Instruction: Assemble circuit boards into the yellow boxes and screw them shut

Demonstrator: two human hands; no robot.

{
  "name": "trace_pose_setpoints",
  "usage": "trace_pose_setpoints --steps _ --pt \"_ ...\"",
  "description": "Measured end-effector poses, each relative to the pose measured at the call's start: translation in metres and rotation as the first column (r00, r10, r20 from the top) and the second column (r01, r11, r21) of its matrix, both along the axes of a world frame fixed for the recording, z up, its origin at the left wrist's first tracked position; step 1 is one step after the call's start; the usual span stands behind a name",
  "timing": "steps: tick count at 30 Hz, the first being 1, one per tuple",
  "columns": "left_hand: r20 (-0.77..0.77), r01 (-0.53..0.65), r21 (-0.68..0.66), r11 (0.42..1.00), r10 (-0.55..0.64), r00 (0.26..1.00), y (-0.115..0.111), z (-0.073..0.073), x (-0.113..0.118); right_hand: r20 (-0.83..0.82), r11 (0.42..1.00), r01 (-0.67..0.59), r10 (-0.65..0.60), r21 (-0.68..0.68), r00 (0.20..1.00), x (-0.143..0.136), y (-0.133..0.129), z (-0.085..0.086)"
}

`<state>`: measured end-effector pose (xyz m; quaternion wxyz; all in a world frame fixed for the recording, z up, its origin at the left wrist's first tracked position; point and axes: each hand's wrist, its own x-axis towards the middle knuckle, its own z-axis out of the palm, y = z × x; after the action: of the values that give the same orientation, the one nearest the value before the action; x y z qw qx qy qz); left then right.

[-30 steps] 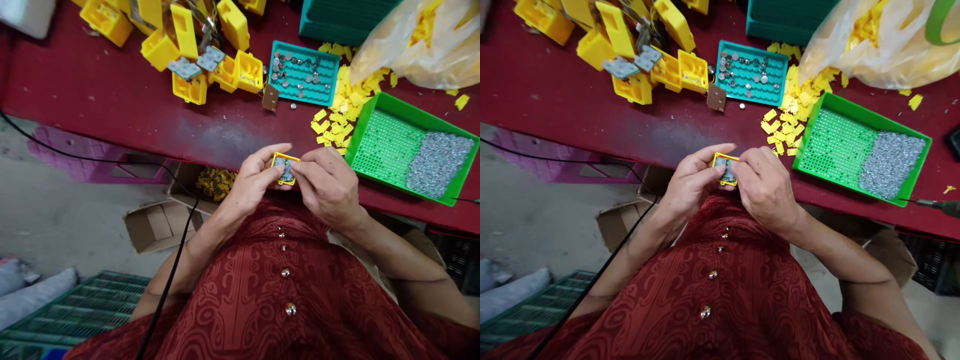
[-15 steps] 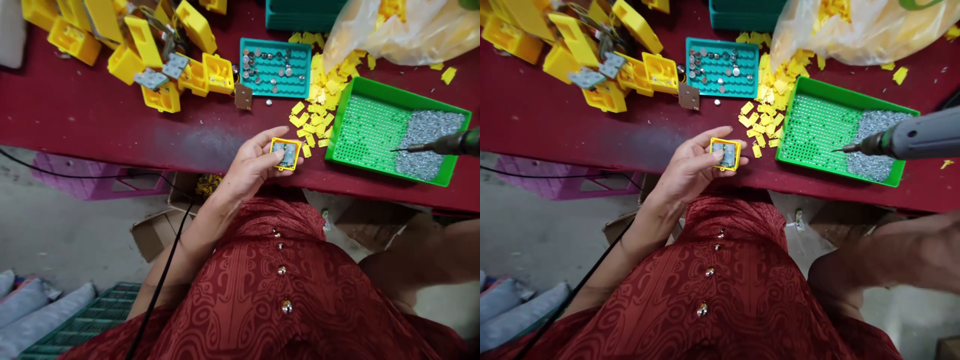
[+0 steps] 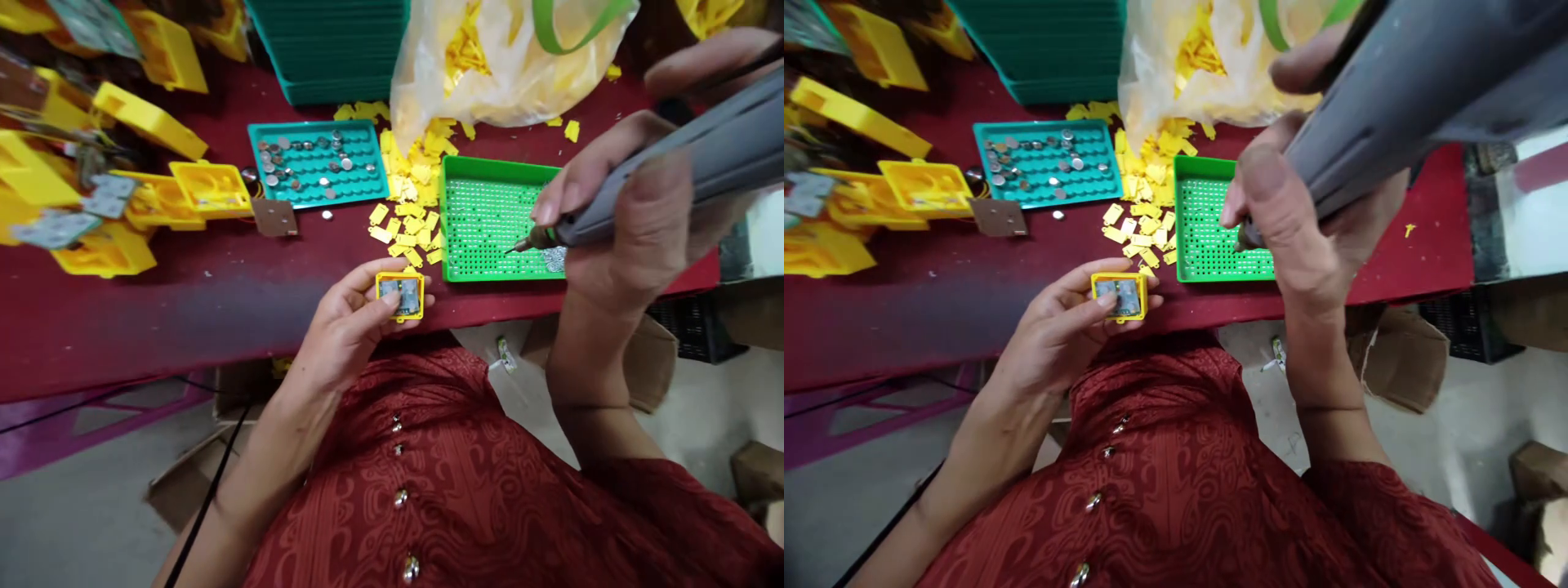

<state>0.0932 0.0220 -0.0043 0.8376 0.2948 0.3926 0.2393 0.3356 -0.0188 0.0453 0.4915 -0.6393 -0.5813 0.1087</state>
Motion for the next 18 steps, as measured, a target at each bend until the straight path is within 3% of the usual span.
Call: trace_pose_setpoints --steps 9,11,14,18 --pt "-0.044 -0.001 -0.095 0.995 -0.003 0.999 -0.002 -0.005 0.011 -0.233 0.998 0.045 -0.032 0.051 0.972 -0.033 0.017 -0.033" --pt "-0.049 -0.002 -0.09 0.996 -0.002 0.999 -0.002 -0.006 0.011 -0.27 0.988 0.103 -0.069 0.115 0.96 -0.032 0.023 -0.047" --pt "-0.047 0.004 -0.075 0.997 -0.008 0.999 -0.002 -0.006 0.009 -0.281 0.93 0.219 -0.135 0.295 0.95 -0.029 0.032 -0.063" --pt "-0.036 0.014 -0.076 0.997 -0.017 0.999 -0.001 -0.005 0.008 -0.207 0.881 0.255 -0.184 0.399 0.961 -0.031 0.039 -0.068"
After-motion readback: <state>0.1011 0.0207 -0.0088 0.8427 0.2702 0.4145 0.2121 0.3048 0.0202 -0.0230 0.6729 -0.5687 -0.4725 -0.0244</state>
